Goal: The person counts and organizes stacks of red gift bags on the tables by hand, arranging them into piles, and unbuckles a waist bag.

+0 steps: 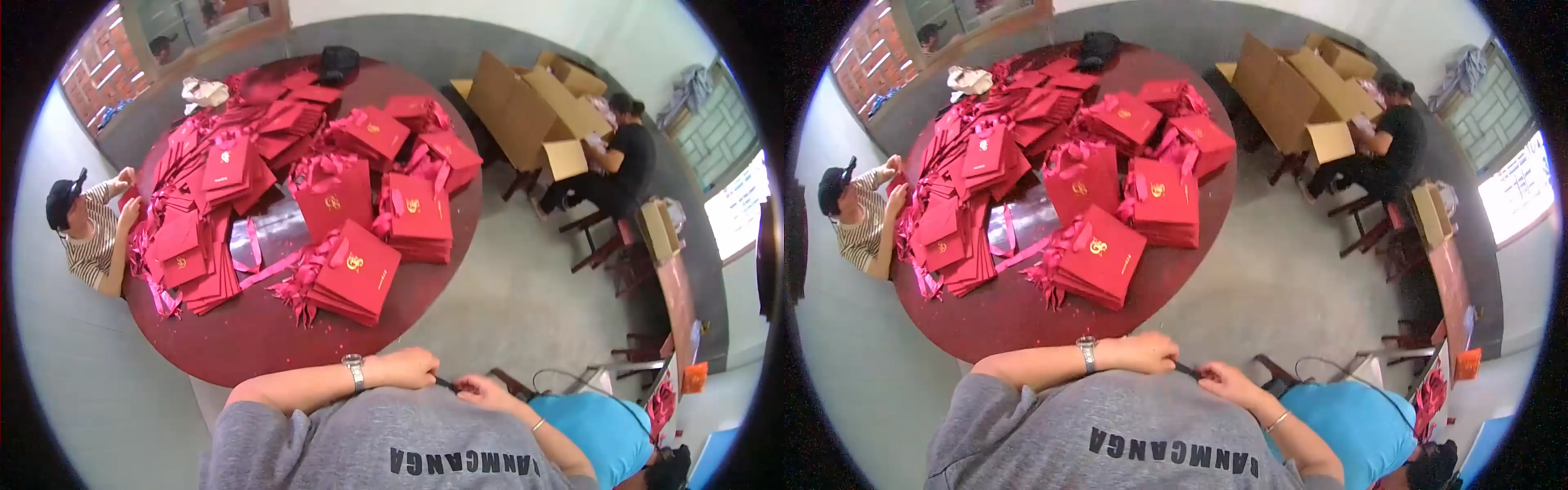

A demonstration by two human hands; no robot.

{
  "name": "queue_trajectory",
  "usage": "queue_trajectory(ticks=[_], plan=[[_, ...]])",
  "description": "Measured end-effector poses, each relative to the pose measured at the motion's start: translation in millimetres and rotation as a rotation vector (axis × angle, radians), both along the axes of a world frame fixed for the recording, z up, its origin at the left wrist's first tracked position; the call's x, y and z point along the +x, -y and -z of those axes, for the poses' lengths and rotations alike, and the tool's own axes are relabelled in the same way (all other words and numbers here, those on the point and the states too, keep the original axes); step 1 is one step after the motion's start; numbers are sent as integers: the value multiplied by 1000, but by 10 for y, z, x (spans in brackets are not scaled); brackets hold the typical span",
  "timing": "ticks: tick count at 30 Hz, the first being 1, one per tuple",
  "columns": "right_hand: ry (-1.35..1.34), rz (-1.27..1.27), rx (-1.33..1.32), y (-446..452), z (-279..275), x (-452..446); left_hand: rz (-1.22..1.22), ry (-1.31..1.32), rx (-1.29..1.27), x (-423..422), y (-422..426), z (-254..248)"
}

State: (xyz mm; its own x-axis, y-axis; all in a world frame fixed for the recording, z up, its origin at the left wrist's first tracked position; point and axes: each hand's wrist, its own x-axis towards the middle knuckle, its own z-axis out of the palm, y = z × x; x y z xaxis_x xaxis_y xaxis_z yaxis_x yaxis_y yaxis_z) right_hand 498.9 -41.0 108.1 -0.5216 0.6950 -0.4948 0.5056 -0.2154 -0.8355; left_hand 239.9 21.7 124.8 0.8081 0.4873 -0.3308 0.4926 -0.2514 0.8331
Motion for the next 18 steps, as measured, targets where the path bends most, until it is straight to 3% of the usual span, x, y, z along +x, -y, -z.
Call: queue_trajectory(ticks=[2, 6, 10, 18], plan=[[114, -78, 48, -43, -137, -67, -4, 1, 62, 8, -41, -38], [6, -25, 83, -74, -222, -104, -73, 48, 137, -15, -25, -156], [-45, 96, 193, 50, -101, -137, -83, 48, 39, 17, -10, -214], [-58, 302, 117, 273, -19, -121, 131, 21, 51, 219, -25, -221]])
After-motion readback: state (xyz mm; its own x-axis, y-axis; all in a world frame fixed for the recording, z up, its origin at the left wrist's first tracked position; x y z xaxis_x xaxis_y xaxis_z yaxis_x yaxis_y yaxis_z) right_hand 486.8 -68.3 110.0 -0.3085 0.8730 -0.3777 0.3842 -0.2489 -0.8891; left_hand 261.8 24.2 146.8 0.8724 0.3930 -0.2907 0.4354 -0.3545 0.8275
